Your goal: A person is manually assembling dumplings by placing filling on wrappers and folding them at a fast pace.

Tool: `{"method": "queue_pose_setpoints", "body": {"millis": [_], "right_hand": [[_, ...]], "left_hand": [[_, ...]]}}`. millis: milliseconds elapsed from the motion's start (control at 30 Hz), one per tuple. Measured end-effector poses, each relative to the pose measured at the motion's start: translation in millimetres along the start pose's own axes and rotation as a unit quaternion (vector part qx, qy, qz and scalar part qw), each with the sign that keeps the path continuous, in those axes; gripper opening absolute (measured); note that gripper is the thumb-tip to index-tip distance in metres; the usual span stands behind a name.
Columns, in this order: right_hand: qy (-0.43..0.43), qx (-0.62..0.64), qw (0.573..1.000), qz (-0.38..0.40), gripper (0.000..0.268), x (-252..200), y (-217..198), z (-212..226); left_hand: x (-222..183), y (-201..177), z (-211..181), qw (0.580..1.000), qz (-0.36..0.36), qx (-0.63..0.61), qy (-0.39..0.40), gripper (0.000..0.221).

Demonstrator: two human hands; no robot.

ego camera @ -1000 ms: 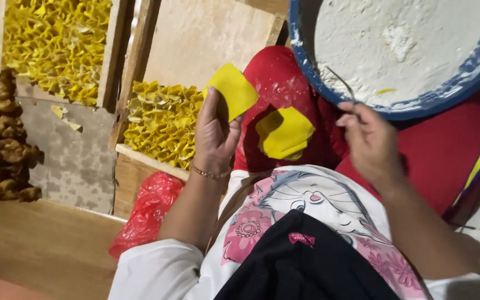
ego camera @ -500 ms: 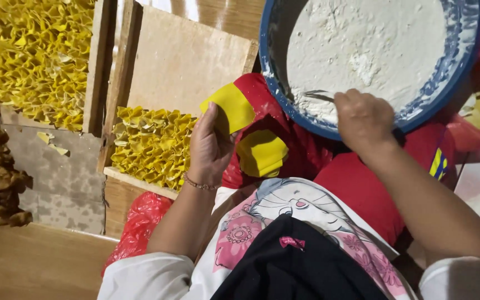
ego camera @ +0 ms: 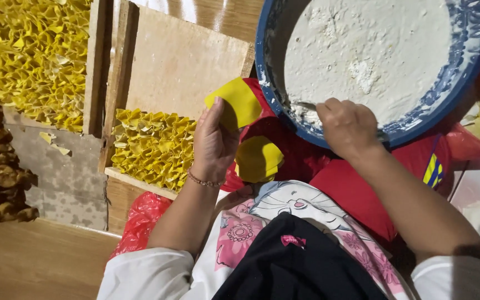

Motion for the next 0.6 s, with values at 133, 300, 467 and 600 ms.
{"method": "queue_pose_setpoints", "body": {"millis": [133,300,467,600], "right_hand": [[0.018,0.041,0.997,0.067,0.020,-13,-33,-21],[0.085,0.059,0.986,0.131,0.019,-26,-5,-23],[0.123,0.192,0.952,0.203,0.030,-16,-21,-19],[0.164,0.307,0.912,0.216,0.027,-18,-32,-25]], "left_hand": [[-4,8,-10,1.000,0.002,0.000,0.018,0.011],[-37,64,-16,1.000,-0.004,0.010,0.007,0.011],[-20,26,-7,0.999,-0.001,0.033,0.002,0.018],[-22,32,-8,0.999,0.007,0.049,-0.001,0.022]]}}
Point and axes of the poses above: each hand's wrist, its own x-axis towards the middle knuckle, its own y-axis out of the palm, z = x × y, the point moved 3 cm from there along x, towards the middle knuckle, and after that the axes turned 9 degrees about -x, right-handed, at the moved point
